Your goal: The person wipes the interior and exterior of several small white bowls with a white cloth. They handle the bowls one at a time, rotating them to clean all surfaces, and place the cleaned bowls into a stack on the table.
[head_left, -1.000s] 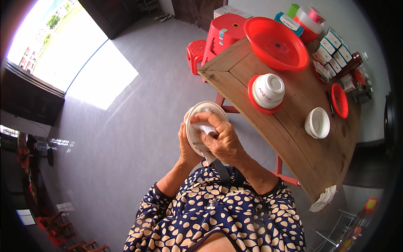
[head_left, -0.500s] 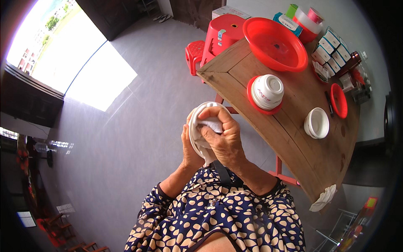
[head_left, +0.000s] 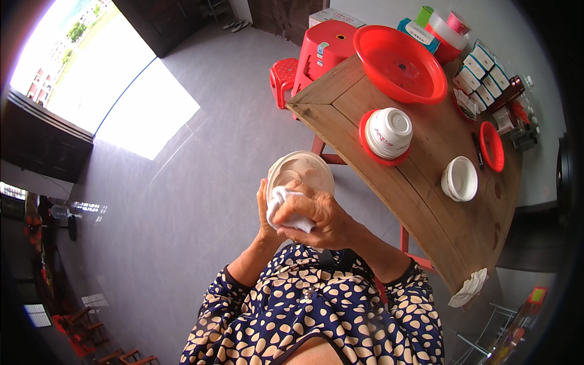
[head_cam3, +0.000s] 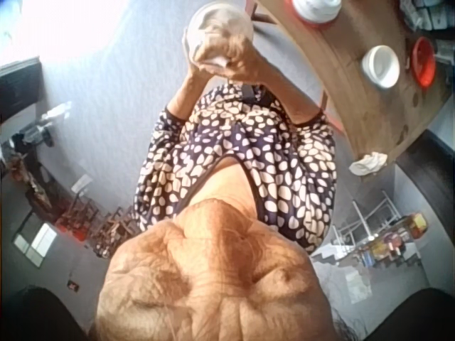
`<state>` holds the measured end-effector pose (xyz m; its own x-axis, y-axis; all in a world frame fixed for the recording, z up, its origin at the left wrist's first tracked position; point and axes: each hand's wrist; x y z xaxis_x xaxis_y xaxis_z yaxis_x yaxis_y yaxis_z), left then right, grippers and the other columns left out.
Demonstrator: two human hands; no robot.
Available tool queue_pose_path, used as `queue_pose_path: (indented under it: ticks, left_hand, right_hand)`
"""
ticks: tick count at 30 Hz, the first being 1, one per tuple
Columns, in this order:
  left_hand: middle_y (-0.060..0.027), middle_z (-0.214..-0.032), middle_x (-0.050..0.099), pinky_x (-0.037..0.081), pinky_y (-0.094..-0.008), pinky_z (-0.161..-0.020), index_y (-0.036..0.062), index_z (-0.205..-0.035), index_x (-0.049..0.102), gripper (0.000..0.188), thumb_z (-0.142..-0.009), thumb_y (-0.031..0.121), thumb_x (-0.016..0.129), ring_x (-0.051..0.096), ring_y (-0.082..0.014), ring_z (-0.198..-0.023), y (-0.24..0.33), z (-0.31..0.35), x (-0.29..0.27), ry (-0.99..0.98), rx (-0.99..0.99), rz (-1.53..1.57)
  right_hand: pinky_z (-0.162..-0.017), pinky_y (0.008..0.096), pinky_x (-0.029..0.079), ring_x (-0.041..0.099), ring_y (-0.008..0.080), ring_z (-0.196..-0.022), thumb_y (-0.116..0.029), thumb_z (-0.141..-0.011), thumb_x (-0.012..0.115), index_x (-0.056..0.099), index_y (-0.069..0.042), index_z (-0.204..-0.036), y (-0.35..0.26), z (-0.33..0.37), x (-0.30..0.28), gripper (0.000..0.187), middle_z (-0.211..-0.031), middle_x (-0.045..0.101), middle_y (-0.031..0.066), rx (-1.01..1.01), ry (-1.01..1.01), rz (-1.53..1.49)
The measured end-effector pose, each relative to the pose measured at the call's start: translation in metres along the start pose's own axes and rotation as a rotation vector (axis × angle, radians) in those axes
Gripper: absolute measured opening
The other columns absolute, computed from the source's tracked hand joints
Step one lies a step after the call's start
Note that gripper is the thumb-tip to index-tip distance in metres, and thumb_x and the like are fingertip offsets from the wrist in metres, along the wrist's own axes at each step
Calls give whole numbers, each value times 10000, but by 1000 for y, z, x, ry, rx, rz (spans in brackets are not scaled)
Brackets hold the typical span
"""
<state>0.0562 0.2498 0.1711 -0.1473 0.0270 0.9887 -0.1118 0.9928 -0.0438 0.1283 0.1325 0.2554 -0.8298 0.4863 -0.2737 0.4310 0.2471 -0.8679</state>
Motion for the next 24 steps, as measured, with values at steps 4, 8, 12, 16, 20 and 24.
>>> queue_pose_path:
  ticks: [4,8,12,16,20,24]
  left_hand:
    - [-154,-1252,517,441,-429,-971,69,-1329,392,581,-943,500,341,540,-287,-1110,-4,-4,32,366,59,-563]
    - [-140,-1254,520,439,-421,-977,83,-1335,385,538,-964,464,305,532,-275,-1127,0,-3,22,299,4,-671]
    - [-128,-1260,518,432,-420,-983,90,-1339,387,555,-960,485,302,525,-261,-1139,-1,-3,23,392,-49,-596]
    - [-118,-1296,495,404,-416,-1009,117,-1351,394,589,-949,534,288,500,-267,-1169,-7,-8,30,410,-18,-585]
    - [-124,-1308,505,405,-418,-1013,100,-1333,445,647,-930,575,271,510,-274,-1172,-6,-9,36,479,-22,-692]
    - [-142,-1285,519,410,-423,-1007,86,-1320,455,651,-931,572,267,516,-283,-1162,-4,-9,23,511,36,-653]
  right_hand:
    - [-707,385,517,632,310,-819,-47,-728,727,591,-91,-858,5,6,-7,193,-881,612,142,-129,-132,124]
    - [-721,394,515,615,303,-833,-34,-712,701,570,-77,-831,-6,14,-27,183,-879,608,119,-53,-345,338]
    - [-778,404,515,595,333,-911,-23,-737,651,601,-73,-909,-10,10,-40,187,-944,598,176,-8,-184,521]
    - [-888,417,499,564,371,-1043,-22,-699,671,607,-41,-1061,2,-2,-17,368,-1108,559,232,-152,-6,756]
    - [-872,397,522,567,363,-1063,-33,-694,677,595,-10,-1103,9,-2,-12,418,-1161,538,226,-94,-46,910]
    - [-824,416,539,567,403,-1040,-29,-724,662,589,-15,-1091,-2,0,-10,374,-1099,543,222,85,-146,831]
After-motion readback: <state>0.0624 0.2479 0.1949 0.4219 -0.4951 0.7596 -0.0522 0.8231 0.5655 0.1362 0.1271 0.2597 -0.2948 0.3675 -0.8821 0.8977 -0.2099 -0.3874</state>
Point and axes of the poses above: each hand's wrist, its own z-axis away from the middle knuckle, its own x-axis out of the palm, y = z × x
